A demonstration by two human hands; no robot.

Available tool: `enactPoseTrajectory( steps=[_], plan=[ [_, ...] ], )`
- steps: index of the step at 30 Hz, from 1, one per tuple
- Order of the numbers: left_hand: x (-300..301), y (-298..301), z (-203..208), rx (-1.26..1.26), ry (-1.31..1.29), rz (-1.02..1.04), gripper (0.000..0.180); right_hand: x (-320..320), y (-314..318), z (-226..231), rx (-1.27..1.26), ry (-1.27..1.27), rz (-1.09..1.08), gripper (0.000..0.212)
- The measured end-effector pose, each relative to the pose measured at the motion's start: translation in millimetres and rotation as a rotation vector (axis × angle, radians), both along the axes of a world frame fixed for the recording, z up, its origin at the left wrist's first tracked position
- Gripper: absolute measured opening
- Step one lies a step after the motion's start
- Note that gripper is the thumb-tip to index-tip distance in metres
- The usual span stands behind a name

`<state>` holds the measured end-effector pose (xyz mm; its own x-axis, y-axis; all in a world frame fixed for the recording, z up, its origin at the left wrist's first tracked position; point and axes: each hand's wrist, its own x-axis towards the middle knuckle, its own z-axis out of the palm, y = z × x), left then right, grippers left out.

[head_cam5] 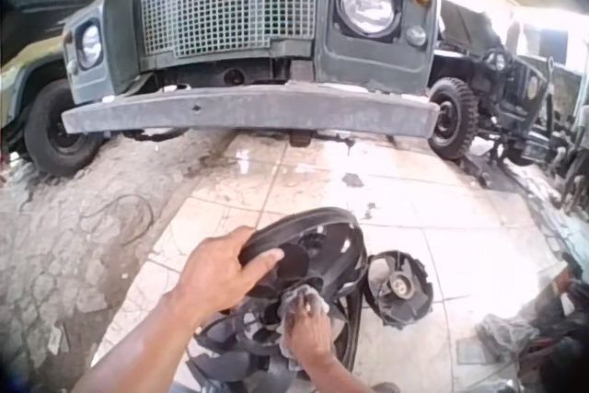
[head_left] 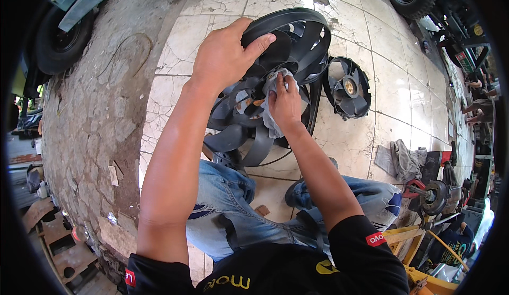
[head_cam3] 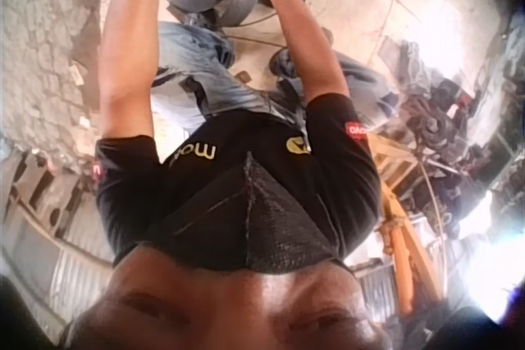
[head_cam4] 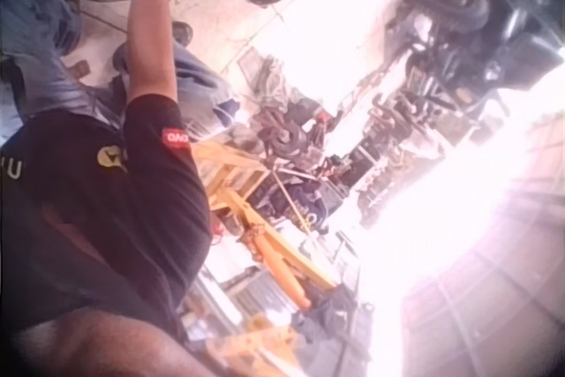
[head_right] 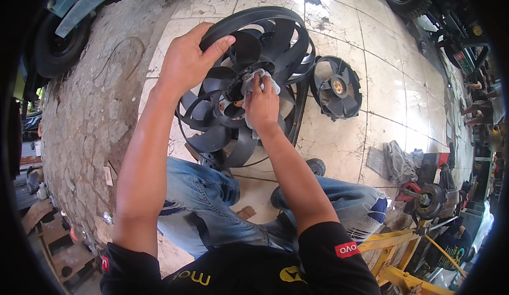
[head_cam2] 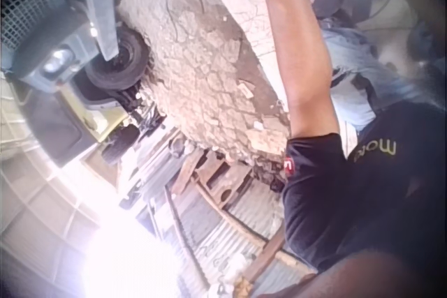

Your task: The person sits on the floor and wipes a black plastic fan blade assembly with a white cloth. They rotate the fan to clean different sections of the blades and the central hub, then place the cleaned fan on the floor next to other fan parts.

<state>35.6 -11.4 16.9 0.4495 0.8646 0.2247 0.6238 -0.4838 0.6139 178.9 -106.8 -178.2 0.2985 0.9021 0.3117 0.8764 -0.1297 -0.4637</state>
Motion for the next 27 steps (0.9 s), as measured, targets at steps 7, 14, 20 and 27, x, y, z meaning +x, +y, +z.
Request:
enactPoseTrajectory(
  steps=[7,14,20,27],
  plan=[
    [4.1,-5.2,3.3,-0.037,0.016,0.013,0.064,21.8,9.6,9.7,-0.217,-0.159,0.025,0.037],
    [9.6,-11.4,4.7,0.025,0.05,0.018,0.061,28.1,12.0,32.4,-0.431,0.018,-0.033,0.034],
    [5.5,-9.1,5.1,0.059,0.054,0.013,0.064,53.7,-11.3,10.7,-0.408,0.113,-0.12,0.033],
    [-4.4,0.2,1.0,-0.026,0.012,0.042,0.063,49.2,-27.2,23.0,-0.103,0.196,-0.063,0.039]
  ],
)
